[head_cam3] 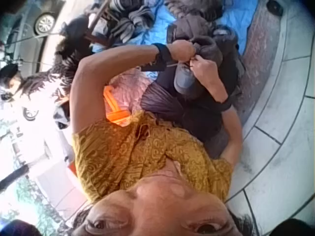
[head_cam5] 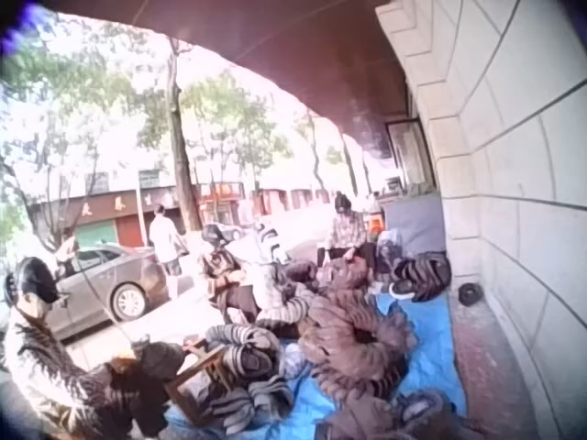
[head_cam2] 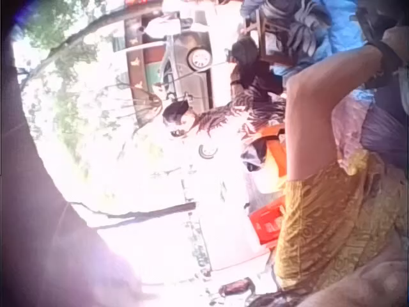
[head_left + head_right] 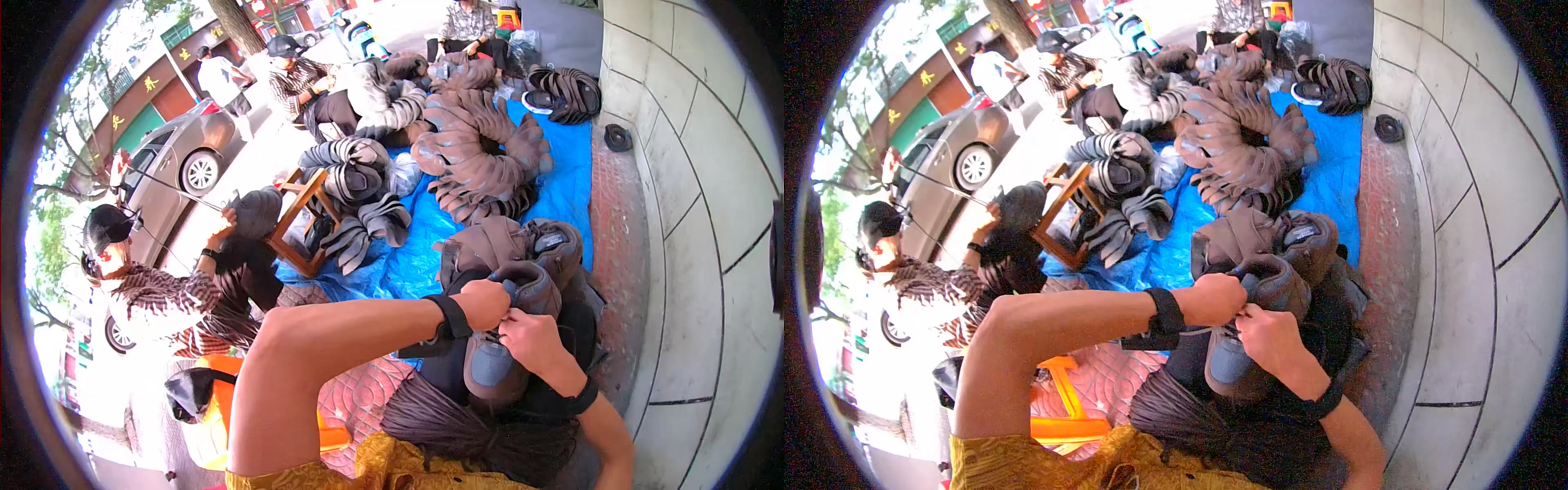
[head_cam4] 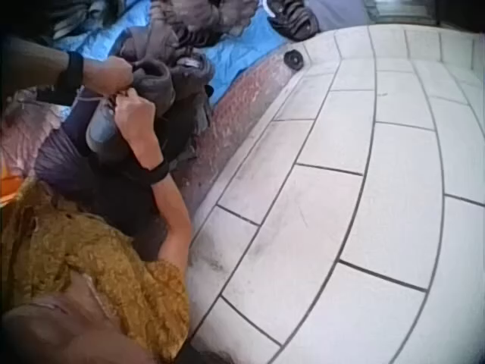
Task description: Lacing a pair of brown athletic shoes in an outdoor workshop setting.
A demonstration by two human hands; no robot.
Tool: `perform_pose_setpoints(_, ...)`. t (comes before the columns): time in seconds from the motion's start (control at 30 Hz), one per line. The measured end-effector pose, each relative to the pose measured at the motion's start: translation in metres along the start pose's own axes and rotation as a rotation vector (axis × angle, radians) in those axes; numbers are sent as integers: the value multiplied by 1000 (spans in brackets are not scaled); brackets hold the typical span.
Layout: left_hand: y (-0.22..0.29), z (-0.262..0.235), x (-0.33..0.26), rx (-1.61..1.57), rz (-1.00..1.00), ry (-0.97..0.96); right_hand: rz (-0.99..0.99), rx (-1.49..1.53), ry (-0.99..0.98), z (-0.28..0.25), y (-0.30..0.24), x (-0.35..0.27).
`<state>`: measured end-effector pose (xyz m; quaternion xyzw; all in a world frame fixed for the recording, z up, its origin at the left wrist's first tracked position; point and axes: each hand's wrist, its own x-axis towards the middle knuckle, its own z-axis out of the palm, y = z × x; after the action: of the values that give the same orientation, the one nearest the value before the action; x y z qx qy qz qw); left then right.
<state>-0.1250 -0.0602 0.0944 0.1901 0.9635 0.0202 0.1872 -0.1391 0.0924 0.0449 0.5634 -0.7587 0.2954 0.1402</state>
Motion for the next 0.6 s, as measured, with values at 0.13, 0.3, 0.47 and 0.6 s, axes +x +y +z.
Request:
perform_pose_setpoints(0.13, 4, 7, -2, 190, 149, 145, 66, -34, -13, 2, -1, -10)
perform_pose_setpoints(0.3, -7, 11, -11, 490, 395, 299, 19, -53, 5, 7, -6, -10)
perform_pose_setpoints(0.47, 0, -11, -5, -136, 368, 533, 45, 64, 163, 17, -2, -17)
perform_pose_setpoints(0.6, 29, -33, -12, -1387, 111, 507, 113, 184, 188, 1, 4, -25)
